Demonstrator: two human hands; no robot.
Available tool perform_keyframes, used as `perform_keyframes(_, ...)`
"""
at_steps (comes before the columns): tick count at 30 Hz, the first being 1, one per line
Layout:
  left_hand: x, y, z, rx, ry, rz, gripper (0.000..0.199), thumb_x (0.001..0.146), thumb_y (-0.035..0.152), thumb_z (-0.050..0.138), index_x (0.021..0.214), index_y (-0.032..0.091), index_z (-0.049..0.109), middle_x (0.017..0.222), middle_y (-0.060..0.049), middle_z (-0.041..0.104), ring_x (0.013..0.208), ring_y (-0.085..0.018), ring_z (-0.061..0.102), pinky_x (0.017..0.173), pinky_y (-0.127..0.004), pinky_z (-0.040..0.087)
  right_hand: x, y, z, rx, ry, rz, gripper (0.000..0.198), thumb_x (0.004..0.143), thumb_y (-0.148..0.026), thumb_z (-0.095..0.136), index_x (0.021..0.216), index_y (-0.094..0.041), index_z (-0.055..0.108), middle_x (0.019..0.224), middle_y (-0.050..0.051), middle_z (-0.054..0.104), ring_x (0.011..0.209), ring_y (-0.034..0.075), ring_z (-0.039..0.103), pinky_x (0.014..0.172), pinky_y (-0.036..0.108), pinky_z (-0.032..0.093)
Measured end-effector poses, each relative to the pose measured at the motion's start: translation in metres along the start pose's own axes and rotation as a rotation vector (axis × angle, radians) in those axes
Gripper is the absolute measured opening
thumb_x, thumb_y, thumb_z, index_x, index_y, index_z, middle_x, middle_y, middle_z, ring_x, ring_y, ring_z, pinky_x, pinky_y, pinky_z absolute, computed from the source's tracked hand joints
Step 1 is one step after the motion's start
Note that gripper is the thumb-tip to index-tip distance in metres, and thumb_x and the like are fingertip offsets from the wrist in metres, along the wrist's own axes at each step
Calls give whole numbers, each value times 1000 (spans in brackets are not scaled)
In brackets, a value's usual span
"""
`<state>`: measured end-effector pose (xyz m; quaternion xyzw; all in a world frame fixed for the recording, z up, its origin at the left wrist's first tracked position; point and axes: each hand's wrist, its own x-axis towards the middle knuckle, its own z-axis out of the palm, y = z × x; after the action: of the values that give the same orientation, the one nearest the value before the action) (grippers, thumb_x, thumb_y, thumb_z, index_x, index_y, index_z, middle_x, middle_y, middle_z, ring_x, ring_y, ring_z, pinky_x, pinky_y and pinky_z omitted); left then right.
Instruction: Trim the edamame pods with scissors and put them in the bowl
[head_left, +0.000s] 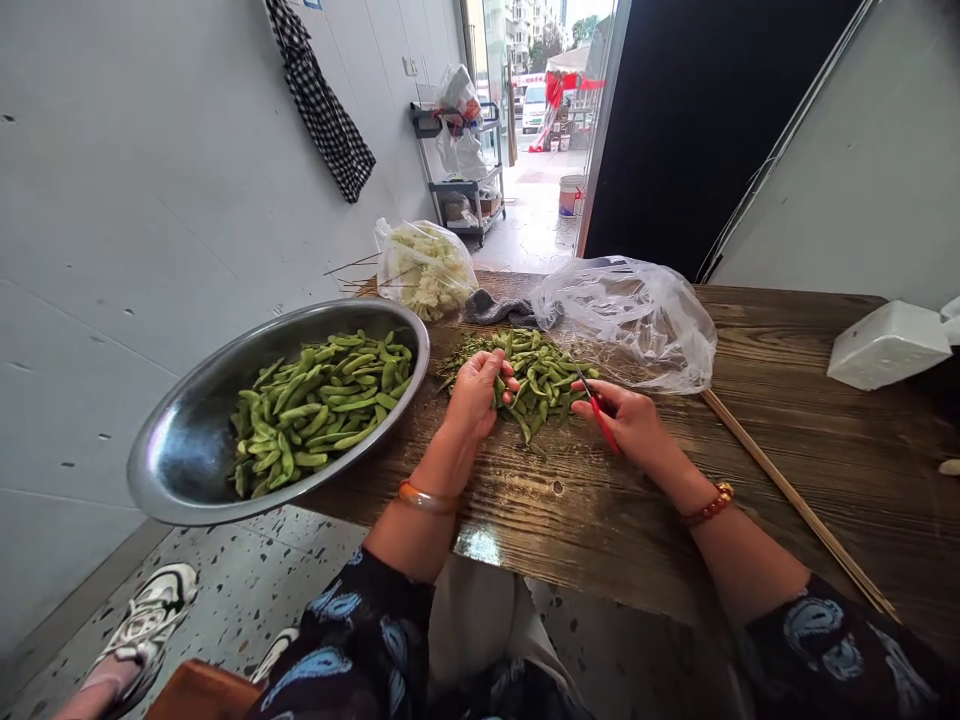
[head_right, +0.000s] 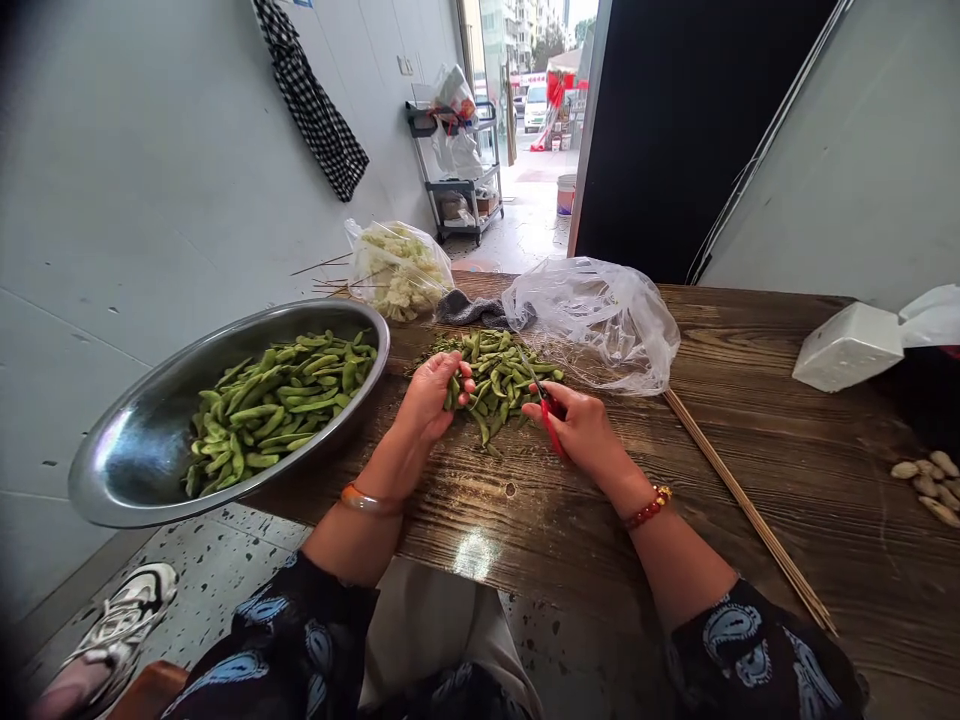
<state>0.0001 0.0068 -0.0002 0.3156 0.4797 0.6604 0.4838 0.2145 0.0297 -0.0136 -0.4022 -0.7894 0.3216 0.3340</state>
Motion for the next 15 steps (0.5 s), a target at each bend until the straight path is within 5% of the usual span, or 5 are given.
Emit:
perform_keyframes(5,5,-5,-5,511,-15,177,17,71,29,68,73,16,56,52,7,40,44,-6,37,45,-19,27,0,0,2,-3,13,-20,51,82,-54,58,111,-14,69,62,-1,56,56,12,45,54,24,35)
perform_keyframes(10,4,-11,-6,1170,-78,355,7,70,23,68,73,18,66,76,-4,63,76,-18,56,70,-27,41,0,0,2,2,27,-18,51,81,-54,58,110,-14,69,61,-1,55,55,12,45,53,24,36)
perform_keyframes(15,3,-12,-6,1304,-37,362,7,73,18,63,79,19,68,89,-8,64,86,-22,58,77,-30,42,0,0,2,-7,31,-37,49,81,-53,59,110,-14,70,61,-2,56,56,12,47,54,24,36)
